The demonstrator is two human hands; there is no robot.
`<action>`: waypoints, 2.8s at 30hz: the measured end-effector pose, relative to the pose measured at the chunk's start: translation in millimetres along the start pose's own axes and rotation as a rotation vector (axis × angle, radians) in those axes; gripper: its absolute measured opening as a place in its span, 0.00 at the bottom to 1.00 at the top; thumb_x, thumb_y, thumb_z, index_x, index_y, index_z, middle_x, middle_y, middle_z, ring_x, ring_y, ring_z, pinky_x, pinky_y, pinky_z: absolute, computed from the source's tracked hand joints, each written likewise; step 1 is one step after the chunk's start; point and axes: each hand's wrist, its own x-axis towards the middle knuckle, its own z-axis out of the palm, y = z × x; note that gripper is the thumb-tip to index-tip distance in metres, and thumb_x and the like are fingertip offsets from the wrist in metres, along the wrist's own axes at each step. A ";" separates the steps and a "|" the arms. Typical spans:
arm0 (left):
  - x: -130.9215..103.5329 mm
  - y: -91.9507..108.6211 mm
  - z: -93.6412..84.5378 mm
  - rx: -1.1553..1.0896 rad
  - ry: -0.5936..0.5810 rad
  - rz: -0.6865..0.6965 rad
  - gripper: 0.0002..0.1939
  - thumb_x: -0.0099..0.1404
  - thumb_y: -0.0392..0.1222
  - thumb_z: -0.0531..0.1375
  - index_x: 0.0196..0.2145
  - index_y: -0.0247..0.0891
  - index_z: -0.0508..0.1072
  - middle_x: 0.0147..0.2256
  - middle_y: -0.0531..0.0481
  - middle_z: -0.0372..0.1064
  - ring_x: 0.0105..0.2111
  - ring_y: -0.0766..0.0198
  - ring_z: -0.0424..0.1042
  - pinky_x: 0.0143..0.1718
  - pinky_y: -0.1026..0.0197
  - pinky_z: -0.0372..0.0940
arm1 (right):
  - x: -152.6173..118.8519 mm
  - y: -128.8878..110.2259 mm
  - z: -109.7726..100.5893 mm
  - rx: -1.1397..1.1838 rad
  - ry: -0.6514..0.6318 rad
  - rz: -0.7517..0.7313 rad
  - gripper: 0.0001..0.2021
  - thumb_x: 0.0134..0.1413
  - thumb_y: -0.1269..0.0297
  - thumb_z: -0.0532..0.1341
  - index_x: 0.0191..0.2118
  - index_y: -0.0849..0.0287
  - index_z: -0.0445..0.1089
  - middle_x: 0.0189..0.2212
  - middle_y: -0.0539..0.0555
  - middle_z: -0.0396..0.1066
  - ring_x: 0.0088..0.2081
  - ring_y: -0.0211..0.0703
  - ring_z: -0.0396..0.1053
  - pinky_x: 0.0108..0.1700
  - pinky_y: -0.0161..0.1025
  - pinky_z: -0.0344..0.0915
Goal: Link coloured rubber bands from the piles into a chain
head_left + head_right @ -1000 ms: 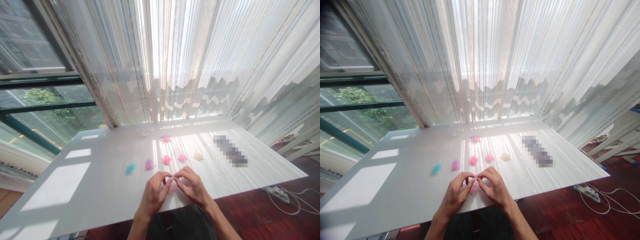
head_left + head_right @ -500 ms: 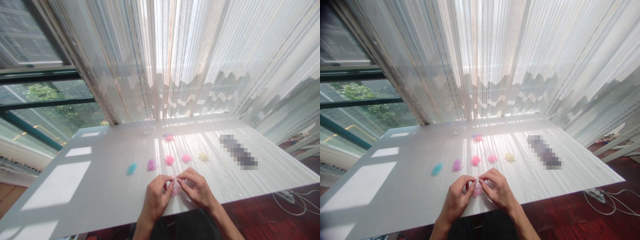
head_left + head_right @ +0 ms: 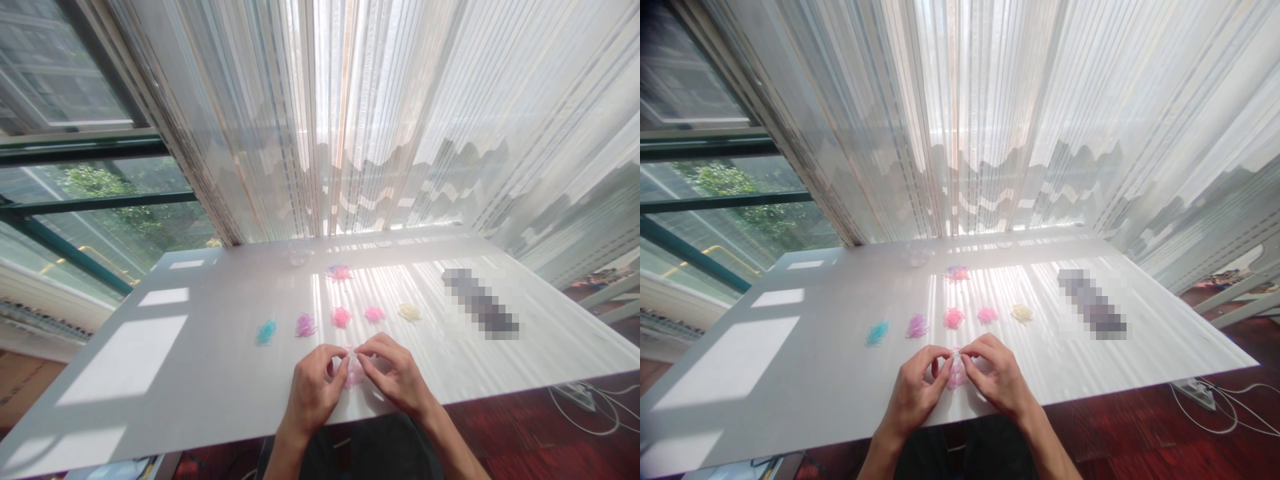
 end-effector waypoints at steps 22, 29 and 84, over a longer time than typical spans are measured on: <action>-1.6 -3.9 0.9 -0.072 -0.032 -0.063 0.10 0.71 0.41 0.62 0.48 0.41 0.76 0.39 0.50 0.78 0.27 0.67 0.71 0.33 0.64 0.70 | 0.0 1.1 0.8 -0.008 -0.002 0.016 0.07 0.64 0.67 0.62 0.39 0.56 0.79 0.30 0.53 0.74 0.32 0.42 0.74 0.36 0.36 0.71; -1.8 -3.4 -0.2 -0.093 -0.021 -0.061 0.06 0.72 0.42 0.61 0.42 0.41 0.79 0.37 0.50 0.79 0.30 0.65 0.73 0.33 0.65 0.69 | -0.4 0.7 0.7 0.001 -0.009 0.028 0.07 0.64 0.66 0.62 0.38 0.56 0.79 0.30 0.53 0.74 0.32 0.43 0.74 0.36 0.37 0.71; 1.6 4.3 -14.9 -0.146 0.074 -0.108 0.09 0.71 0.45 0.62 0.38 0.40 0.80 0.34 0.48 0.79 0.28 0.66 0.73 0.30 0.65 0.71 | 0.9 -1.1 -1.1 -0.004 -0.021 0.050 0.08 0.65 0.63 0.60 0.34 0.56 0.74 0.29 0.53 0.74 0.30 0.42 0.71 0.34 0.37 0.70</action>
